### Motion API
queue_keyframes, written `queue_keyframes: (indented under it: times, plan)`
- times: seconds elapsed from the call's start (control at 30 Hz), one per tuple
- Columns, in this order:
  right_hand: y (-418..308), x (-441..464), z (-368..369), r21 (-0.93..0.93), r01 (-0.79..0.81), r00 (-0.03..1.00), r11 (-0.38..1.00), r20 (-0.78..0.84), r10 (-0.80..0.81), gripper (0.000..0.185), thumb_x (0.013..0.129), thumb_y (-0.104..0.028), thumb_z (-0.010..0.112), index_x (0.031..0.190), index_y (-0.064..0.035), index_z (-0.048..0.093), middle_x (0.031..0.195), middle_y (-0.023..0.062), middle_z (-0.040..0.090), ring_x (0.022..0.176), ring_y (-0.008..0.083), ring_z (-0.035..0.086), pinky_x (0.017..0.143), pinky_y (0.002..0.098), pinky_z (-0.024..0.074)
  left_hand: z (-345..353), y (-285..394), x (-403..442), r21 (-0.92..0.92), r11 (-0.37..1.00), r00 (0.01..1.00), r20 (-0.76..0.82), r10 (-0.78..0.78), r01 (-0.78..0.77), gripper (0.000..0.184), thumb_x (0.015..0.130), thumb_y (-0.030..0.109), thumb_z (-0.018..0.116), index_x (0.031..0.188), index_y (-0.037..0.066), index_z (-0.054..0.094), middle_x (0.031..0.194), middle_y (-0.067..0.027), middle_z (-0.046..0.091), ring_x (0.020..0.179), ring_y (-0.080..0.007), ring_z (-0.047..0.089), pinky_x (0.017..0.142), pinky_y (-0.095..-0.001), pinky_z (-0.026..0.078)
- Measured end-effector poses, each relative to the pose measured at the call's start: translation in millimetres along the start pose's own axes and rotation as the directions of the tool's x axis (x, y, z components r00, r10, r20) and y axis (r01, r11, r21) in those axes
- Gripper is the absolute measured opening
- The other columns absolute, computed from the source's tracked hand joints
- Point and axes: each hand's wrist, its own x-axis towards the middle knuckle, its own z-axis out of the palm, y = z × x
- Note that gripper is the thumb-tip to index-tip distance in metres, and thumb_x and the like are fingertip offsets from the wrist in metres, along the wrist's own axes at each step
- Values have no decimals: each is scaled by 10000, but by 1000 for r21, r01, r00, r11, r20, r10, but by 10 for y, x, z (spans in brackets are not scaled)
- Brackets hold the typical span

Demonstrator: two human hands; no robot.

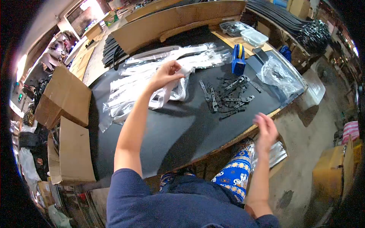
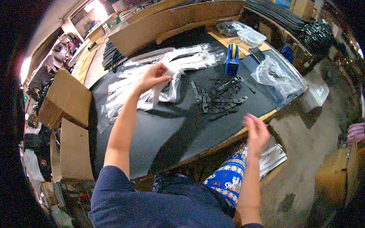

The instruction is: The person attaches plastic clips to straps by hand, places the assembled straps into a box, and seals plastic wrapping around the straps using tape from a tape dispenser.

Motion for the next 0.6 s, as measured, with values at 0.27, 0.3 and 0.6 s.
queue_keyframes:
  times: [0.27, 0.3, 0.6]
  plan:
    - [-225, -49, 1592, 535, -750, 632, 389, 753, 182, 520, 977, -392, 465, 1294, 20, 436, 1160, 231, 599, 1037, 306, 619, 905, 398, 505, 481, 782, -1008, -300, 933, 977, 138, -164, 199, 367, 800, 72, 728, 1106, 43, 527, 895, -68, 675, 770, -102, 622, 683, -238, 486]
    - [-255, -52, 1616, 607, -665, 724, 435, 667, 176, 450, 983, -325, 468, 1283, 11, 440, 1168, 235, 593, 1054, 321, 612, 913, 402, 505, 560, 795, -1084, -346, 906, 969, 127, -211, 242, 395, 797, 66, 724, 1131, 41, 513, 887, -70, 679, 760, -102, 621, 679, -239, 482]
    - [-214, -55, 1128, 603, -334, 884, 724, 467, 18, 339, 969, -74, 481, 1290, 15, 425, 1199, 229, 579, 1076, 306, 608, 932, 383, 496, 1338, 362, -1123, -428, 855, 953, 68, -294, 294, 386, 808, 66, 724, 1137, -11, 537, 839, -58, 675, 697, -77, 601, 644, -225, 473]
